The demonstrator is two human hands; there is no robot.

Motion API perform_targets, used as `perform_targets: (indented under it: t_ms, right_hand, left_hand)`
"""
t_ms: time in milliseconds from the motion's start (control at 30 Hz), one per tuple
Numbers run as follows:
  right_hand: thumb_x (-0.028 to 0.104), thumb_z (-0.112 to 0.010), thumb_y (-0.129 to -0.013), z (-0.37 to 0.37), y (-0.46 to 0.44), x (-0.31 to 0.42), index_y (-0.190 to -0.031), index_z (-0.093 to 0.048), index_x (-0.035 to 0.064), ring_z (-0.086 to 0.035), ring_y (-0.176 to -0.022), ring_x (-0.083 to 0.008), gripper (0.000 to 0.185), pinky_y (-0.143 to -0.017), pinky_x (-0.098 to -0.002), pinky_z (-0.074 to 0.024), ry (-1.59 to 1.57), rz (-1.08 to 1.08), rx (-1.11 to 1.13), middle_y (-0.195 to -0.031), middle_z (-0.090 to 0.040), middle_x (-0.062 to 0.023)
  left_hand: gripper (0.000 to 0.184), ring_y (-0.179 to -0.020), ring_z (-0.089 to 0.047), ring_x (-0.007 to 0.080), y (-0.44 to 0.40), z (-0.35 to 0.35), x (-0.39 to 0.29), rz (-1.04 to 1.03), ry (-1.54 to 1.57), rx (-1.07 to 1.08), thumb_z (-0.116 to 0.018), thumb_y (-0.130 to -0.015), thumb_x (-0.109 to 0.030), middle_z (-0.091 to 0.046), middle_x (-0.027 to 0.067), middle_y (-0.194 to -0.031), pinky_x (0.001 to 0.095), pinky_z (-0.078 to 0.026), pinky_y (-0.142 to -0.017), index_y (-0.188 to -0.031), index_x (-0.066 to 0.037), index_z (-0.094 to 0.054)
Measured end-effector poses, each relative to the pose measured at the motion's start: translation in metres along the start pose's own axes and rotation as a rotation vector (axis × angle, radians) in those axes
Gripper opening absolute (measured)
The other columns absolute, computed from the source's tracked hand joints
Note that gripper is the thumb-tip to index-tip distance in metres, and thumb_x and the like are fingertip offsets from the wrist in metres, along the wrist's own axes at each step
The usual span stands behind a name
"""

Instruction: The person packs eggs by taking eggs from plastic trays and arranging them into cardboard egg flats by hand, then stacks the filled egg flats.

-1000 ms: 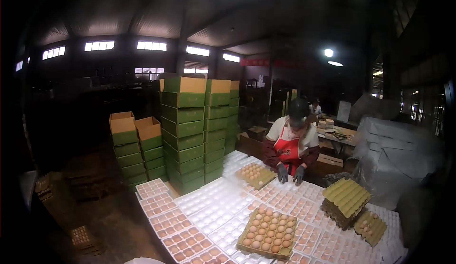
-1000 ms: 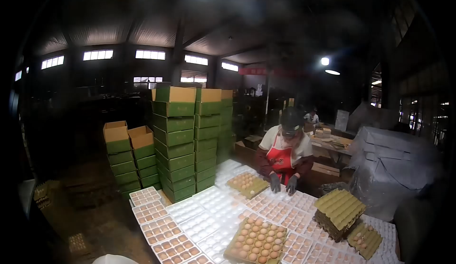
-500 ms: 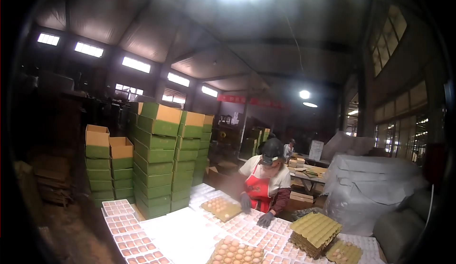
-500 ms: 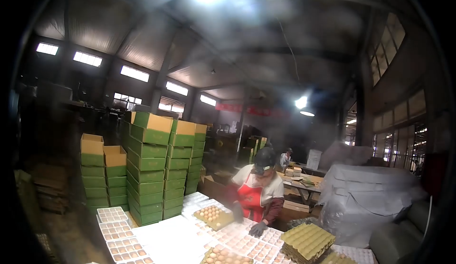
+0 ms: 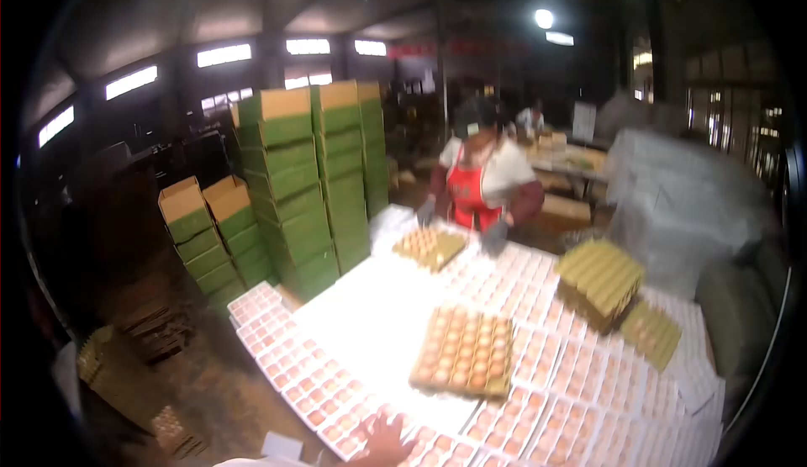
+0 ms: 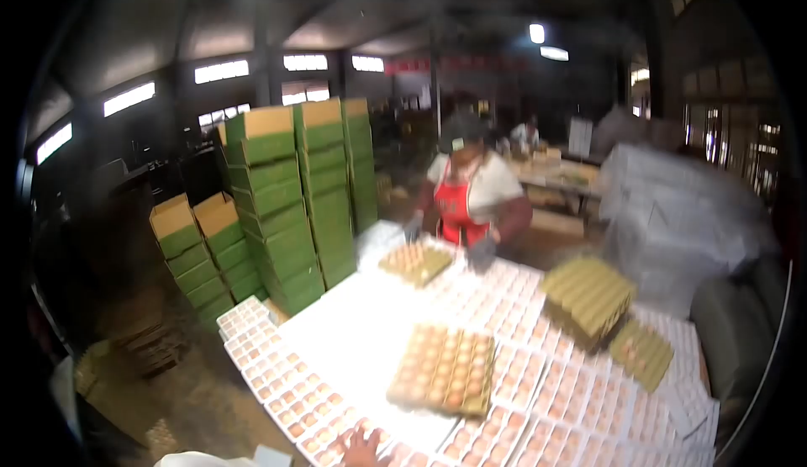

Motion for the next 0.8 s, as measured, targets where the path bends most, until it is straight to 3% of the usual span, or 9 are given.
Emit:
perform_targets:
  t_ms: [33, 67, 100, 133, 233, 500, 633, 800]
  right_hand:
    - [0.073, -0.064, -0.084, 0.032, 0.005, 0.016, -0.162, -0.033, 0.01, -0.036, -0.146, -0.0522, 0.105, -0.114, -0.0749, -0.0239, -0.006, -0.003, -0.001, -0.162, -0.035, -0.0283]
    - [0.051, -0.066, -0.09, 0.063, 0.013, 0.03, -0.162, -0.027, -0.0015, -0.019, -0.156, -0.045, 0.097, -0.127, -0.0623, -0.0054, -0.118, -0.139, 0.241, -0.168, -0.022, -0.0283]
    - [0.063, -0.067, -0.085, 0.014, 0.019, 0.004, -0.161, -0.031, 0.0009, -0.019, -0.154, -0.0494, 0.104, -0.124, -0.0668, -0.0073, -0.07, -0.062, 0.097, -0.167, -0.023, -0.0289]
    - [0.049, -0.062, -0.095, 0.062, 0.013, 0.029, -0.163, -0.023, -0.0012, -0.011, -0.157, -0.0453, 0.093, -0.126, -0.0614, -0.0008, -0.126, -0.118, 0.253, -0.17, -0.016, -0.0276]
    - [0.052, -0.064, -0.094, 0.062, 0.015, 0.027, -0.16, -0.03, -0.0024, -0.016, -0.156, -0.0471, 0.093, -0.126, -0.0619, -0.0046, -0.112, -0.061, 0.145, -0.168, -0.02, -0.0287]
    - [0.052, -0.065, -0.094, 0.067, 0.013, 0.03, -0.16, -0.028, -0.003, -0.021, -0.152, -0.0504, 0.094, -0.125, -0.0642, -0.0075, -0.106, -0.055, 0.159, -0.167, -0.021, -0.0314]
    - [0.053, -0.064, -0.094, 0.065, 0.012, 0.028, -0.16, -0.029, -0.0039, -0.022, -0.151, -0.0523, 0.094, -0.124, -0.0663, -0.0066, -0.124, -0.059, 0.172, -0.167, -0.021, -0.0318]
    - [0.056, -0.067, -0.088, 0.04, 0.015, 0.022, -0.158, -0.034, 0.0001, -0.023, -0.151, -0.0499, 0.096, -0.124, -0.0654, -0.0081, -0.078, -0.084, 0.11, -0.168, -0.022, -0.0287]
  left_hand:
    - [0.099, -0.155, -0.02, 0.0442, -0.004, -0.004, 0.0, 0.05, -0.021, 0.066, -0.064, -0.087, -0.069, -0.028, 0.0272, -0.165, 0.0748, -0.009, -0.118, -0.163, -0.015, -0.031]
    - [0.098, -0.155, -0.018, 0.0451, -0.003, -0.011, 0.002, 0.075, 0.013, 0.096, -0.062, -0.089, -0.067, -0.028, 0.0276, -0.165, 0.0749, -0.006, -0.118, -0.163, -0.012, -0.03]
    - [0.094, -0.154, -0.025, 0.0452, -0.001, -0.001, -0.003, 0.056, 0.044, 0.078, -0.062, -0.089, -0.065, -0.026, 0.028, -0.166, 0.0708, -0.002, -0.122, -0.161, -0.012, -0.036]
    - [0.094, -0.153, -0.026, 0.0447, -0.001, 0.0, -0.006, 0.066, 0.025, 0.077, -0.064, -0.088, -0.064, -0.028, 0.0278, -0.165, 0.0717, -0.002, -0.121, -0.16, -0.01, -0.037]
    - [0.099, -0.154, -0.024, 0.0436, -0.004, 0.0, -0.006, 0.07, 0.052, 0.069, -0.069, -0.084, -0.063, -0.026, 0.0273, -0.166, 0.0734, 0.001, -0.12, -0.162, -0.015, -0.034]
    - [0.098, -0.155, -0.021, 0.044, -0.008, 0.0, -0.006, 0.095, 0.04, 0.144, -0.069, -0.083, -0.062, -0.023, 0.0267, -0.168, 0.0723, 0.004, -0.12, -0.162, -0.017, -0.032]
    - [0.092, -0.157, -0.019, 0.0437, -0.009, 0.005, -0.008, 0.087, 0.001, 0.161, -0.06, -0.091, -0.065, -0.025, 0.0281, -0.167, 0.0727, 0.005, -0.12, -0.163, -0.014, -0.033]
    - [0.094, -0.156, -0.02, 0.0432, -0.008, 0.0, -0.006, 0.093, 0.005, 0.172, -0.062, -0.09, -0.065, -0.023, 0.0262, -0.169, 0.0728, 0.003, -0.12, -0.163, -0.015, -0.032]
Point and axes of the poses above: each hand's wrist, its own y-axis away from the middle knuckle, its own z-axis out of the back of the hand, x = y × z, the point moved 1 cm from there along -y, towards the middle knuckle
